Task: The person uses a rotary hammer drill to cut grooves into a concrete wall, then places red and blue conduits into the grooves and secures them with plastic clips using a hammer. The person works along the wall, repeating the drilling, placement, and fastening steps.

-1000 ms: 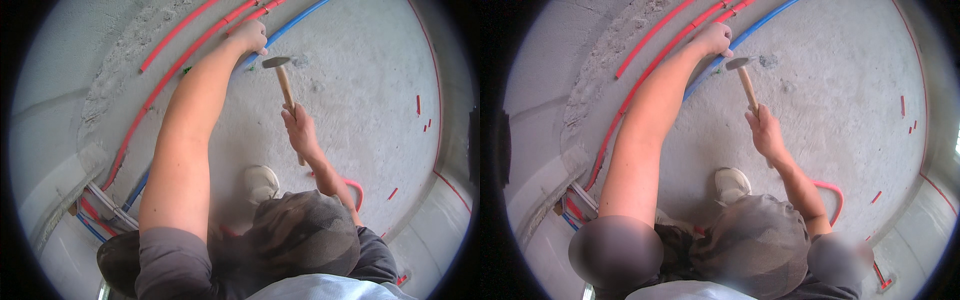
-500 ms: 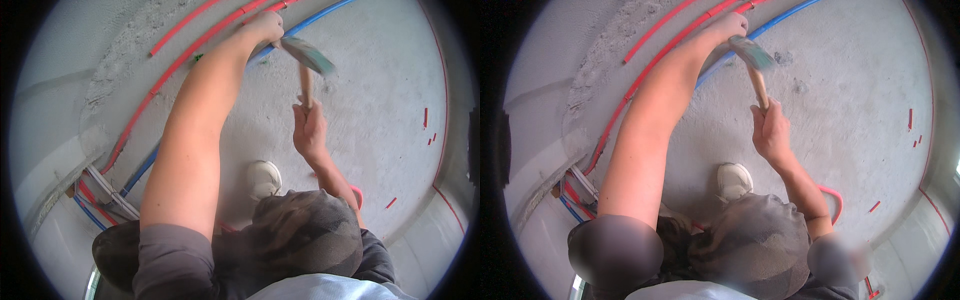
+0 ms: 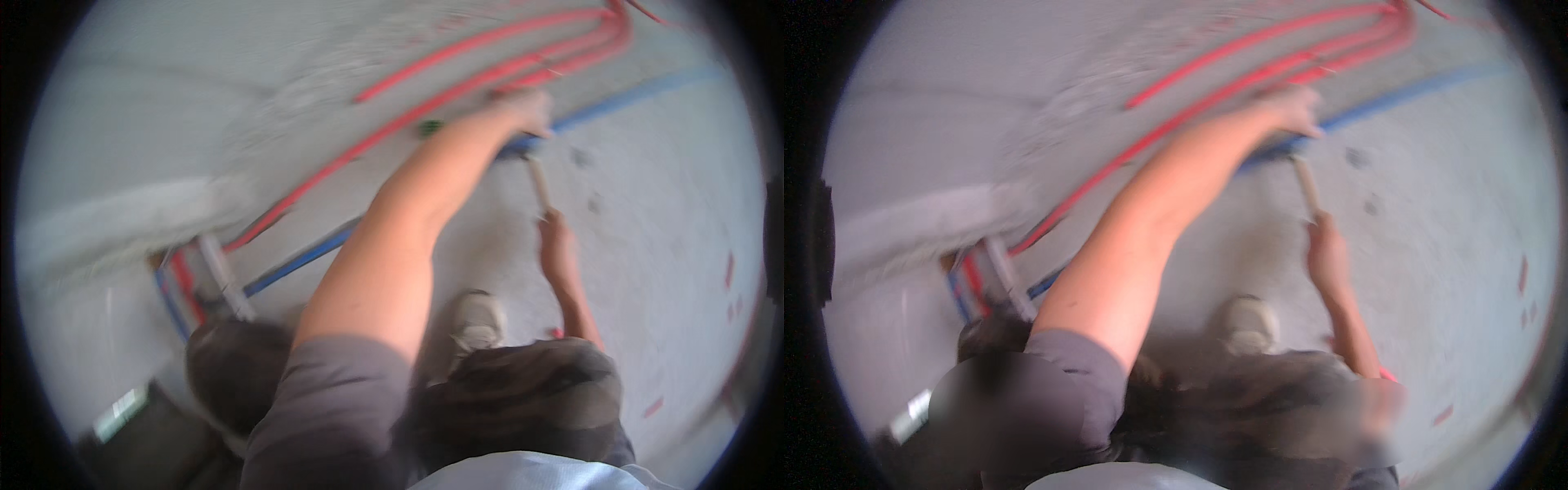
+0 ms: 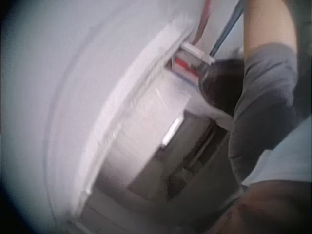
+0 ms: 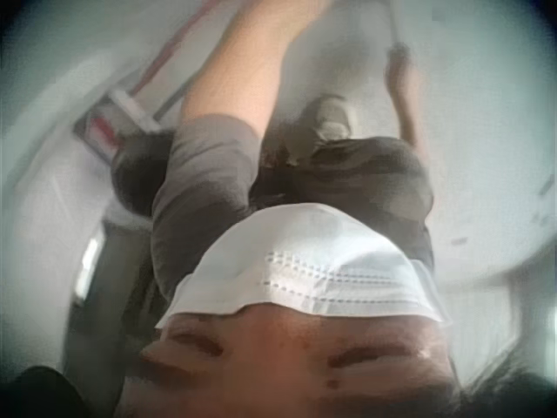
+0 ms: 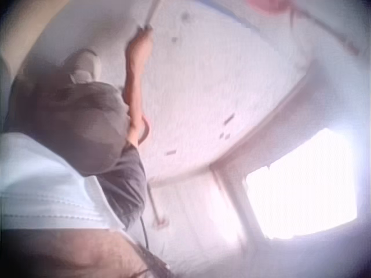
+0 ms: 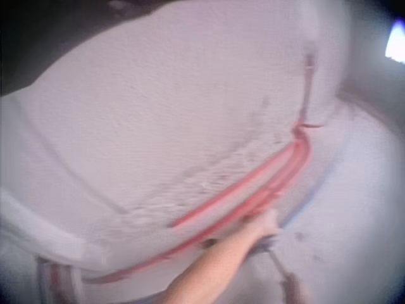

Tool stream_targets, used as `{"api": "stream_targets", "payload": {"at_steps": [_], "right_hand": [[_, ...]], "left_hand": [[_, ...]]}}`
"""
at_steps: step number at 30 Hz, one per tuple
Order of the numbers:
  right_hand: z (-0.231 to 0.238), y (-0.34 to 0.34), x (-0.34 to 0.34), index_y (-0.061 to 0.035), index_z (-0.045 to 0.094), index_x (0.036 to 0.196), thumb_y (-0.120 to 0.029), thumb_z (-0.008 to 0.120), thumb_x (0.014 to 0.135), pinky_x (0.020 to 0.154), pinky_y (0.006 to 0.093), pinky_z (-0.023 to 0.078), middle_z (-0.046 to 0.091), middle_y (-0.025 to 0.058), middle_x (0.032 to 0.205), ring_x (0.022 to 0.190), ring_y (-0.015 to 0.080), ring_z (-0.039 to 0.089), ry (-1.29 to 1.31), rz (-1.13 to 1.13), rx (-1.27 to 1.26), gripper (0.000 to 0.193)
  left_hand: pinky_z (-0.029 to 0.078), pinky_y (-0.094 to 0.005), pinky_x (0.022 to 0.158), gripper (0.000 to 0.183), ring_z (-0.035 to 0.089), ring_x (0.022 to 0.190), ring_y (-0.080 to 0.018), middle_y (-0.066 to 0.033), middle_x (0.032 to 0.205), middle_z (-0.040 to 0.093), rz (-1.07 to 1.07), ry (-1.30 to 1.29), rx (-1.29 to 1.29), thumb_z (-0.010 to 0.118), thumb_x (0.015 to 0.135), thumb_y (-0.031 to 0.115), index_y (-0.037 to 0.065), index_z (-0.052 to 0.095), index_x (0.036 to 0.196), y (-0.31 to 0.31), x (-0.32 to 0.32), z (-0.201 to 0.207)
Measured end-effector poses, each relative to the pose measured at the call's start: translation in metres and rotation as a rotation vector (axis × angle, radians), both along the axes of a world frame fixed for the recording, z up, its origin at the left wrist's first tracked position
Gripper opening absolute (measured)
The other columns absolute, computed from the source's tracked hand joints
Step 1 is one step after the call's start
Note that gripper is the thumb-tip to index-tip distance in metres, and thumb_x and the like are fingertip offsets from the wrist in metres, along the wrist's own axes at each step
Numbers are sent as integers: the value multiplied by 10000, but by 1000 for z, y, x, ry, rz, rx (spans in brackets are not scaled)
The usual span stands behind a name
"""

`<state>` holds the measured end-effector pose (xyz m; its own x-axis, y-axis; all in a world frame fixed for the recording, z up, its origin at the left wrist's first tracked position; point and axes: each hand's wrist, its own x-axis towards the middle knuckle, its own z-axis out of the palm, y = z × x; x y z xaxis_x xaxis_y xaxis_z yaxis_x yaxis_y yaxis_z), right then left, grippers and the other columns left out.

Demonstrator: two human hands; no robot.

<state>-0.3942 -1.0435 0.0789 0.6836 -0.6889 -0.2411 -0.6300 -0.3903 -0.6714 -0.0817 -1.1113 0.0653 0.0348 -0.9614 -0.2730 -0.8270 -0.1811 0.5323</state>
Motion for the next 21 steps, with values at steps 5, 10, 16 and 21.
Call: {"api": "stream_targets", "payload": {"at_steps": [5, 10, 16, 21], "right_hand": [[-9, 26, -46, 30, 638, 1209, -159, 609, 1107, 801, 331, 508, 656, 102, 938, 874, 170, 570, -126, -167, 171, 218], [-45, 51, -51, 37, 644, 1163, -170, 624, 1091, 750, 336, 488, 622, 98, 909, 832, 155, 550, -85, -121, 180, 221], [-31, 58, 2, -10, 662, 1091, -271, 657, 1046, 626, 386, 470, 584, 91, 767, 689, 185, 530, 221, 105, -77, 265], [-9, 78, 63, -11, 665, 1080, -272, 665, 1040, 620, 386, 464, 581, 84, 759, 682, 183, 530, 332, 164, -203, 264]], "left_hand": [[569, -568, 886, 309, 712, 1048, -426, -231, 1082, 712, -216, -90, 137, 721, 929, 271, 4, 713, 1084, 189, 27, 90], [550, -560, 908, 179, 695, 1065, -435, -243, 1075, 700, 152, -2, 634, 627, 893, 99, 9, 688, 1035, 522, 72, 132], [546, -538, 951, 244, 705, 1097, -451, -296, 1112, 726, 1537, -305, 409, 630, 868, 99, -5, 716, 1071, 890, 147, 76], [517, -535, 1108, 493, 656, 1282, -456, -295, 1387, 662, 1808, -597, 364, 647, 919, 135, -7, 612, 1389, 1021, 232, -10]]}}
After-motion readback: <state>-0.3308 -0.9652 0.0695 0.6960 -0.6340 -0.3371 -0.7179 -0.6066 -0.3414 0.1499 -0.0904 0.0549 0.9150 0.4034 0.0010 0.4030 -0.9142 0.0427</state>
